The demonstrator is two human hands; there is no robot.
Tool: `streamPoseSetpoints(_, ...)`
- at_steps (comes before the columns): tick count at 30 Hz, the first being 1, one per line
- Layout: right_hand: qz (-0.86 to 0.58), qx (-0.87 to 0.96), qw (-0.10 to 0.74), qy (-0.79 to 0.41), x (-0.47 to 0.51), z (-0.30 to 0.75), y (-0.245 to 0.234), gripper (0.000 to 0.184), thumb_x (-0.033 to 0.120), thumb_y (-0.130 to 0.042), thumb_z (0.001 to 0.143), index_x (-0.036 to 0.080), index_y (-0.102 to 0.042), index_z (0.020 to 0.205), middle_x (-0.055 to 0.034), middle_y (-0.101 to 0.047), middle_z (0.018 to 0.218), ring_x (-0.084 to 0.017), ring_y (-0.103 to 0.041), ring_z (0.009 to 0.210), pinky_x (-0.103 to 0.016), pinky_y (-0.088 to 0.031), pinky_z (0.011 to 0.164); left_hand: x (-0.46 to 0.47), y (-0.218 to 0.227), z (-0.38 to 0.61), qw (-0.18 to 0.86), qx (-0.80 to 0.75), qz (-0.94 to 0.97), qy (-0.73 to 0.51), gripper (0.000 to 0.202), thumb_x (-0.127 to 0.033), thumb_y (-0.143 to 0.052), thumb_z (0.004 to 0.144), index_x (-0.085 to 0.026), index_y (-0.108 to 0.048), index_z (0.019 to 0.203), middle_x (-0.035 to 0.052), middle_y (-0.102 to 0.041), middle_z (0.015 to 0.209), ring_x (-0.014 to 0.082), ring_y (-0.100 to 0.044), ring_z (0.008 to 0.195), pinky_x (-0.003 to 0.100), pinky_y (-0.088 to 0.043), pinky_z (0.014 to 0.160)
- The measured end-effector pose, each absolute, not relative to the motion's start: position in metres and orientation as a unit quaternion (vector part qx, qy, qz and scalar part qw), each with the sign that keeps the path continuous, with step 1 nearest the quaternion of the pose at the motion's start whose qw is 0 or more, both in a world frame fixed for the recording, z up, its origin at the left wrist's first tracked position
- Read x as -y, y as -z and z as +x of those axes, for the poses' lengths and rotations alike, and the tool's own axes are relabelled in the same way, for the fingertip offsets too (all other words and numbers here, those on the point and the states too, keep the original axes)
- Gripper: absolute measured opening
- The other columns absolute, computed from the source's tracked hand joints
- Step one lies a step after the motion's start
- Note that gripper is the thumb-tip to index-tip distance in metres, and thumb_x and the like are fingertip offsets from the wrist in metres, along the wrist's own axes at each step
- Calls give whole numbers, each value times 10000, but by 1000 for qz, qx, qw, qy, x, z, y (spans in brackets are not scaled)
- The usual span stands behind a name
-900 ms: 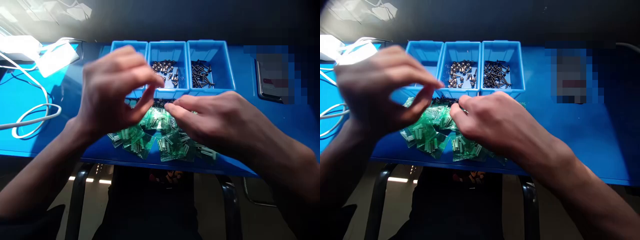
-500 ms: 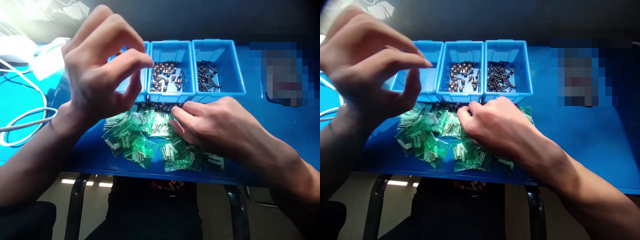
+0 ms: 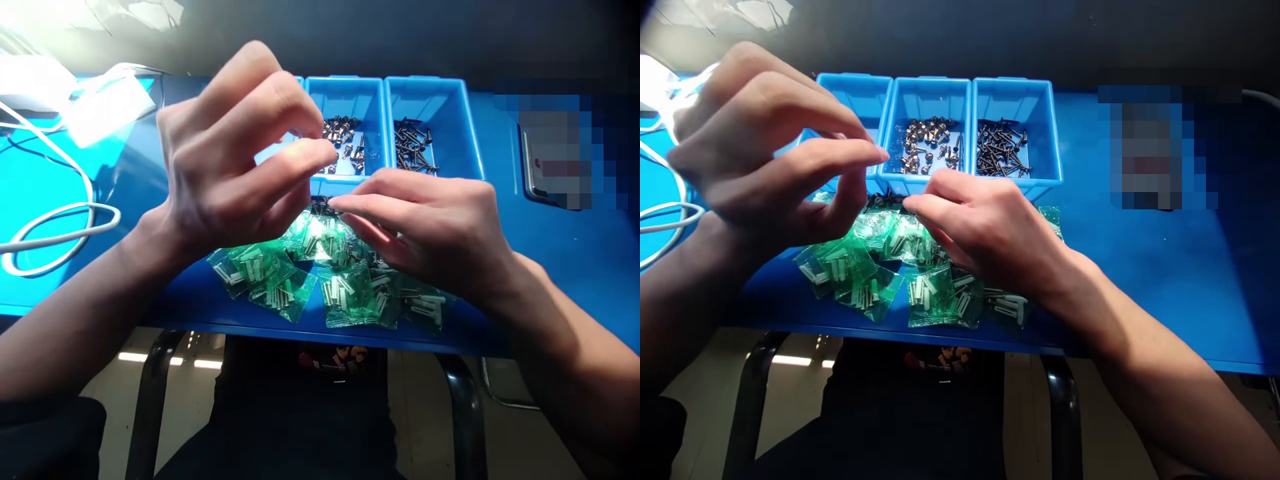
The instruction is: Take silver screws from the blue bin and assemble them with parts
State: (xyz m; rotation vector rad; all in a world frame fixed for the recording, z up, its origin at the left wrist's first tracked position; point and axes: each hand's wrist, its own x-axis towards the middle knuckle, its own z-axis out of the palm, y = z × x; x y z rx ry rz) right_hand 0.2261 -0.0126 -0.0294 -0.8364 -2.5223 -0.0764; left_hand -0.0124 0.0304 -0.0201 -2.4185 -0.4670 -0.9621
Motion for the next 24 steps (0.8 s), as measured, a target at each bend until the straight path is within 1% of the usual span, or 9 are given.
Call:
streamPoseSetpoints(3,-301,881,361,-45,17,224,28,294,127,-628,863,149,-649,1155,-49,-690,1010,-125,-631,904,-272,-527,756,-26,16,-7,216,141,-887,382,314,-313,-604,791,-144,-670,1047,96,-670,907,223,-635,830,368,-515,694)
streamPoseSetpoints(6,-344,831,423,-109,22,224,25,291,121,-658,832,156,-666,1121,-45,-704,987,-163,-656,918,-299,-557,786,-18,16,0,173,150,-905,359,455,-390,-630,818,-81,-620,1152,131,-675,979,226,-654,890,380,-547,770)
streamPoseSetpoints(9,-398,803,413,-160,29,223,21,285,176,-622,867,181,-653,1150,-70,-692,1085,-216,-668,972,-336,-580,791,-10,18,3,152,170,-910,347,463,-305,-623,862,-47,-540,1238,135,-668,1107,184,-650,1022,324,-558,882)
streamPoseSetpoints(11,-411,785,424,-186,31,221,17,257,200,-615,878,188,-653,1132,-76,-687,1108,-228,-674,975,-357,-593,794,-7,17,2,144,175,-904,362,424,-276,-623,873,-44,-547,1219,119,-685,1080,156,-659,1009,287,-556,901)
streamPoseSetpoints(13,-419,762,451,-200,32,218,15,222,216,-620,882,193,-653,1100,-72,-694,1073,-224,-682,954,-374,-601,802,-6,16,1,135,186,-901,367,407,-266,-665,849,-45,-580,1180,115,-700,1037,160,-667,986,285,-555,913)
streamPoseSetpoints(17,-413,745,481,-209,30,214,13,196,257,-632,884,181,-643,1064,-76,-689,1035,-214,-677,956,-384,-599,831,-10,18,1,127,201,-890,390,237,-265,-677,839,-126,-659,1031,76,-716,945,149,-684,879,269,-564,827)
streamPoseSetpoints(19,-403,749,486,-202,29,213,13,163,243,-627,885,175,-649,1031,-77,-685,1018,-199,-673,938,-363,-596,806,-12,21,2,128,199,-884,404,172,-247,-681,834,-149,-672,975,59,-717,886,140,-689,817,256,-561,776)
streamPoseSetpoints(22,-386,765,479,-192,28,212,15,126,211,-631,876,179,-647,997,-54,-685,993,-169,-668,889,-332,-585,758,-10,24,2,141,180,-879,419,163,-216,-697,814,-153,-676,963,38,-719,844,129,-692,799,233,-565,760)
streamPoseSetpoints(24,-387,764,478,-198,29,211,17,110,202,-628,875,186,-633,984,-39,-687,980,-158,-667,886,-326,-582,770,-8,24,1,151,185,-884,401,171,-235,-647,852,-174,-665,1010,8,-718,884,111,-691,841,215,-565,782)
